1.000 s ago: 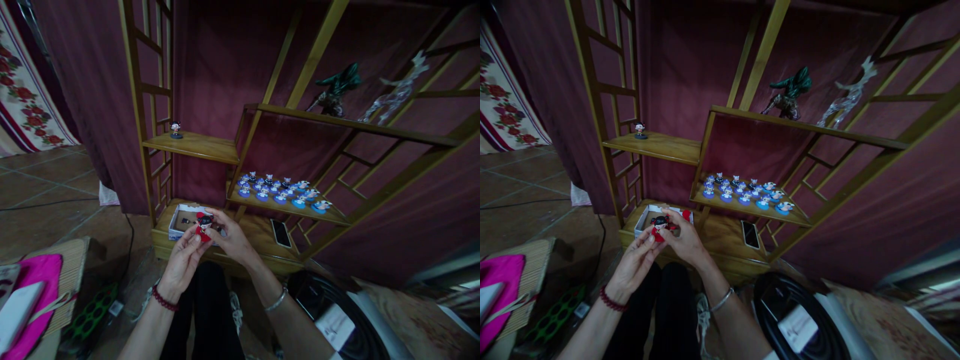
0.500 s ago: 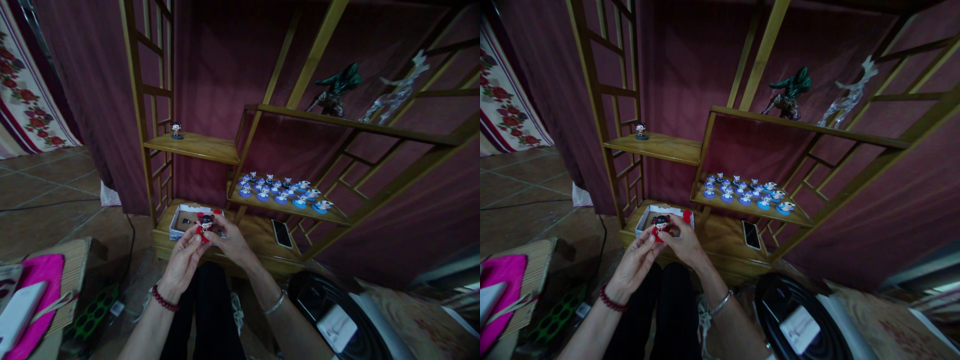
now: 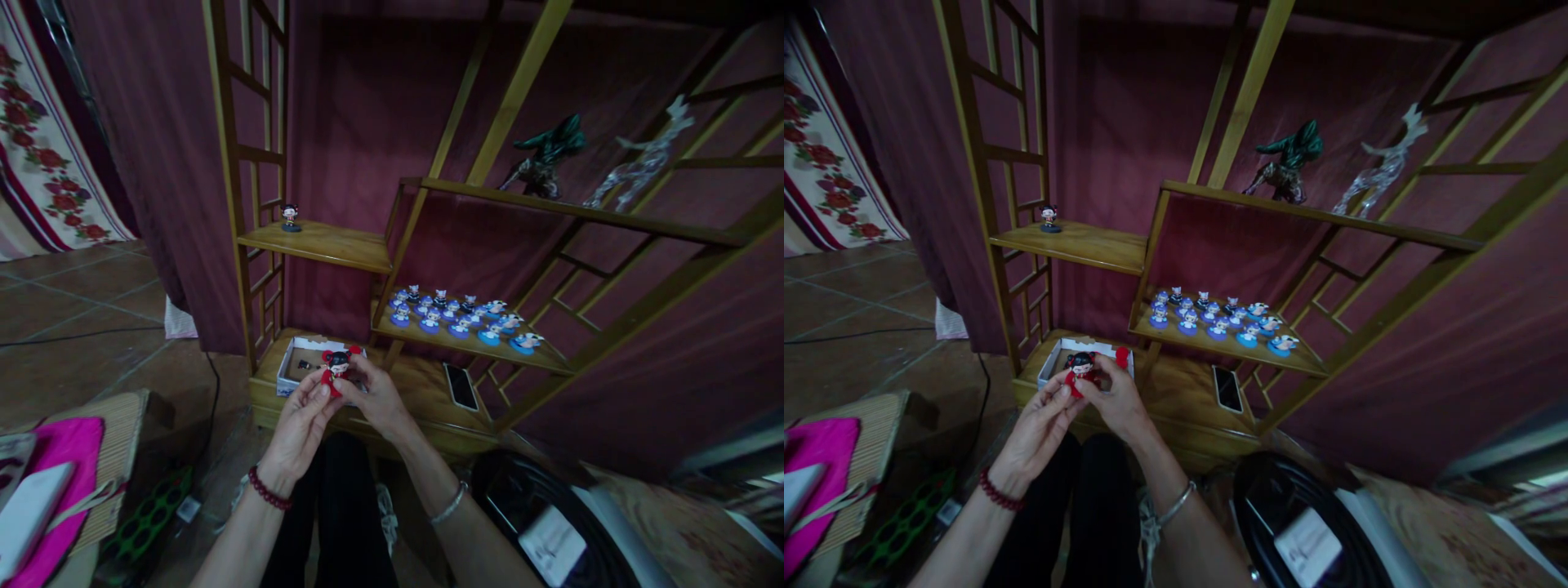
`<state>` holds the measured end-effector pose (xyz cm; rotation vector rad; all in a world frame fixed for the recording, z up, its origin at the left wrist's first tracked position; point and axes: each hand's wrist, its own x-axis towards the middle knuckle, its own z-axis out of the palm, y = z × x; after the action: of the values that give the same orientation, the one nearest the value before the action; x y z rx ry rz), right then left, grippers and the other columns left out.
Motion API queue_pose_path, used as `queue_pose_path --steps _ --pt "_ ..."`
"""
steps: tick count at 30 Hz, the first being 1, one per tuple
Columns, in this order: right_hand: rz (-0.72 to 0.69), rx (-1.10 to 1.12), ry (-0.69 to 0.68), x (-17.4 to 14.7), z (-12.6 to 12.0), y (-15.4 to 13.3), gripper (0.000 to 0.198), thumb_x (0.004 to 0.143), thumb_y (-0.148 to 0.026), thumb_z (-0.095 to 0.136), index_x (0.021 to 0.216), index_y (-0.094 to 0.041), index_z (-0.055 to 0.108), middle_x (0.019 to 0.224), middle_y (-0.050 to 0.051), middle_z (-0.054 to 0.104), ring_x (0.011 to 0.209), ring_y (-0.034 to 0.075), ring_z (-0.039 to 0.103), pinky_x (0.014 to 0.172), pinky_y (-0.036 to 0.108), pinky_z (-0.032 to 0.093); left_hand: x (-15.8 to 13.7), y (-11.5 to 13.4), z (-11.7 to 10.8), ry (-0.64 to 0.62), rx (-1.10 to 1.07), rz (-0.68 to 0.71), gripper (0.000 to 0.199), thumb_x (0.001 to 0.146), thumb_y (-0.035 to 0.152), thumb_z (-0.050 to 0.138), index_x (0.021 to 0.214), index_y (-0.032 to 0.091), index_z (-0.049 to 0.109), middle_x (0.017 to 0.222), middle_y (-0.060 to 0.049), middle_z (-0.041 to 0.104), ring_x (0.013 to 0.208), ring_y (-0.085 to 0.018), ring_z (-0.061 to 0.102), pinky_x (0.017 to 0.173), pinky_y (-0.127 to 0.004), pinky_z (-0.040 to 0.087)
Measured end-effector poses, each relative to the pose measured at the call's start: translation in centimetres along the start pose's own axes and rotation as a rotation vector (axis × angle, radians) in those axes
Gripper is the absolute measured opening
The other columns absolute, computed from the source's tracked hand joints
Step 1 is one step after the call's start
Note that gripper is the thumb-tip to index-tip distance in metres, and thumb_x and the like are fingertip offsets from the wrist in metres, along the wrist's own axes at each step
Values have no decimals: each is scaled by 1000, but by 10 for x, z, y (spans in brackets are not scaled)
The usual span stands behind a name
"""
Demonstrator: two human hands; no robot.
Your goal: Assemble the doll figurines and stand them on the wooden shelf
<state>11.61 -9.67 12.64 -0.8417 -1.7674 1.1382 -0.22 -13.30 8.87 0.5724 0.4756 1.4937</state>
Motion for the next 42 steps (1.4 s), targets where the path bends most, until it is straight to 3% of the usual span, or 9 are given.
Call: queue_pose_path --steps 7,12,22,32,42 --pt "9 43 66 4 -2 3 43 68 -32 62 107 -21 51 104 4 59 96 18 54 86 35 42 8 10 8 14 -23 3 31 67 16 64 98 16 59 103 -6 62 93 -15 57 87 -27 42" --pt "-55 -91 28 8 -5 -3 41 69 -31 61 107 -21 52 106 4 58 97 18 53 88 35 40 10 14 14 -11 -17 15 31 69 17 62 99 16 58 102 -7 62 95 -16 56 85 -26 43" --pt "-119 -271 109 21 -10 -15 43 66 -32 64 106 -22 54 102 4 58 94 19 53 86 36 41 17 28 26 9 7 56 28 66 16 64 94 18 60 97 -4 62 87 -13 59 80 -23 45" --pt "-140 -194 151 44 -10 -30 49 63 -29 66 109 -21 52 106 6 58 95 19 55 86 36 43 27 53 42 -83 23 86 27 71 19 60 98 17 57 99 -6 62 95 -17 57 85 -28 43" --pt "-211 -171 111 69 -12 -55 41 65 -29 64 104 -19 55 103 6 61 94 18 56 84 35 43 46 78 55 -48 77 157 25 67 15 63 92 15 59 94 -5 64 87 -13 59 83 -25 44"
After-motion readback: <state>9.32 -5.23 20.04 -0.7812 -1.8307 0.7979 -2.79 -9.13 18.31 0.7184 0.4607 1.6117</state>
